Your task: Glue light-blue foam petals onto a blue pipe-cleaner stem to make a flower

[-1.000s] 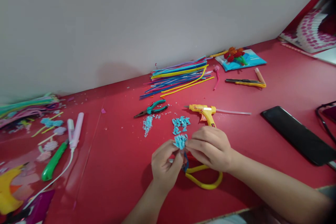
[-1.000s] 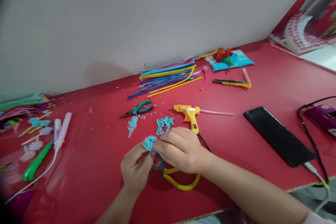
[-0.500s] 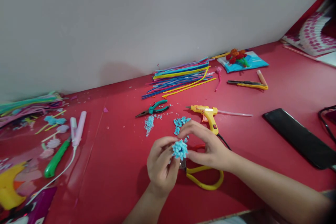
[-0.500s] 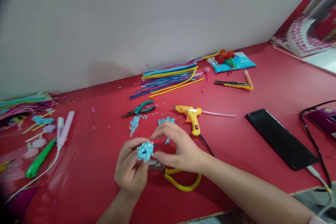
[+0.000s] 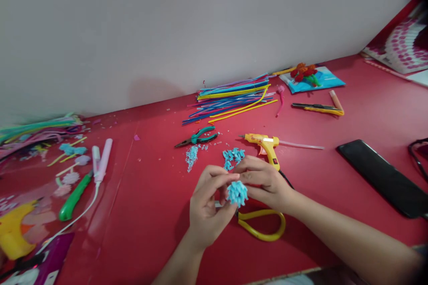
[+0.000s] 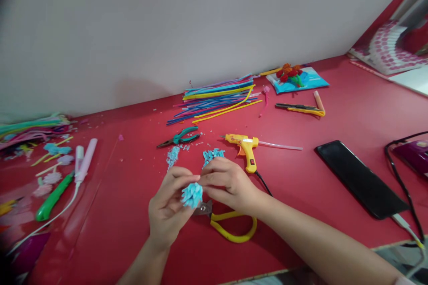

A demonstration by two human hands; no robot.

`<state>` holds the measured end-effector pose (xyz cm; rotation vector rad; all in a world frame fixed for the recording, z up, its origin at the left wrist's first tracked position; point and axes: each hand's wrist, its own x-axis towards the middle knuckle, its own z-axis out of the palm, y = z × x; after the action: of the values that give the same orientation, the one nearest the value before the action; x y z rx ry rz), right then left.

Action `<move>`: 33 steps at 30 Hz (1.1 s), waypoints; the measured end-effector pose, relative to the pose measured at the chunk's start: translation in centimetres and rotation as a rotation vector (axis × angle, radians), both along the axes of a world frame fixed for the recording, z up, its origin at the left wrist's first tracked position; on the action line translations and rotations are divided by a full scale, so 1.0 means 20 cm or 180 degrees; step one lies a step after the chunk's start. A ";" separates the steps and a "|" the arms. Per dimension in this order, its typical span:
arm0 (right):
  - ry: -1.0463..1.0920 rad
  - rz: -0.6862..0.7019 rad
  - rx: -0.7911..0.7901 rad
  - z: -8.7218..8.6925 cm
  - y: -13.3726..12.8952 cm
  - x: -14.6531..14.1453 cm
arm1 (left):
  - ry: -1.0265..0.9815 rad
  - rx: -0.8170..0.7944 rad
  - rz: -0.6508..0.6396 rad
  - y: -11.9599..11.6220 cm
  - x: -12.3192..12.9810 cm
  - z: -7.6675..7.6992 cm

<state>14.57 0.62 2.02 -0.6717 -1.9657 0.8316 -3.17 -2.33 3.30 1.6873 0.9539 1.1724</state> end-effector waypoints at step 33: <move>0.0104 0.0737 -0.0931 0.00 0.02 0.03 | 0.0047 -0.0208 -0.0174 0.03 -0.02 0.00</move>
<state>15.13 0.94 1.97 -0.5979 -1.9343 1.2813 -3.49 -1.80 3.35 1.6618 0.9394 1.0829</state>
